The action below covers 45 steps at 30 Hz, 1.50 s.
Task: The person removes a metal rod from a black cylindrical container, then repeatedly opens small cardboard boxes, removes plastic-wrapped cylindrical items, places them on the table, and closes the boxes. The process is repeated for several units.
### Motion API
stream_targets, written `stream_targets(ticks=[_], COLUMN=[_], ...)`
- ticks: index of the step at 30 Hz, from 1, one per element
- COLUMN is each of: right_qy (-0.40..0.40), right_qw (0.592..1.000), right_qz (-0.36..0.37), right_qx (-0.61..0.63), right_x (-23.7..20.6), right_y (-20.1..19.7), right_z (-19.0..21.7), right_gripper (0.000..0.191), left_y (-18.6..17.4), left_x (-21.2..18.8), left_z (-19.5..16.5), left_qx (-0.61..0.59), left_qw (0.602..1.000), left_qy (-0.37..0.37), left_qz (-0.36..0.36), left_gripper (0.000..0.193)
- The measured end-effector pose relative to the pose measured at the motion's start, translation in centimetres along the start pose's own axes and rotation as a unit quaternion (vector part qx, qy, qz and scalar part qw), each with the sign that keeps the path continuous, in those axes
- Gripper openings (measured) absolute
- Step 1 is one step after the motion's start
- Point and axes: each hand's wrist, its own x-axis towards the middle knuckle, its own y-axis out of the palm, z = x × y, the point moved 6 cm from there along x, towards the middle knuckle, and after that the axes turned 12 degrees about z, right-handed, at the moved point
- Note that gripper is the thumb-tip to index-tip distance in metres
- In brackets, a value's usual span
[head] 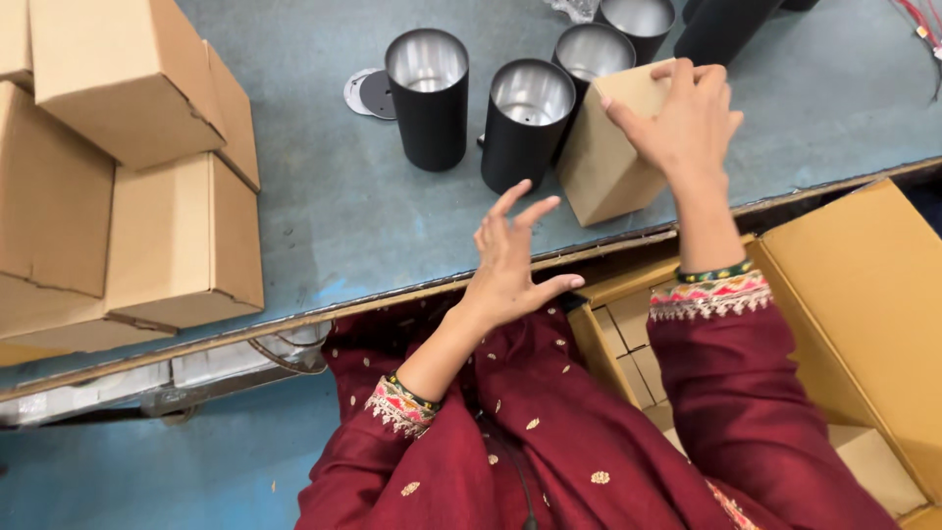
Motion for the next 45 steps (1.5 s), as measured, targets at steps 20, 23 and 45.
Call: stream_targets(ticks=[20,23,45], right_qy=[-0.285,-0.289,-0.257], right_qw=[0.891,0.897,0.953], right_qz=[0.164,0.132,0.092], right_qx=[0.312,0.308,0.133], right_x=[-1.0,-0.5,-2.4], right_y=[-1.4,-1.1,-1.8], right_z=[3.8,4.1,6.1], right_gripper=[0.034,0.025,0.027], left_y=[-3.3,-2.6,-0.9], left_x=[1.7,4.7,6.0], left_z=[-2.0,-3.1,-2.6], left_qx=[0.052,0.125,0.035], left_qw=[0.998,0.990,0.986], left_qy=[0.033,0.062,-0.028], left_qz=[-0.019,-0.036,-0.160], left_gripper=[0.078,0.078,0.045])
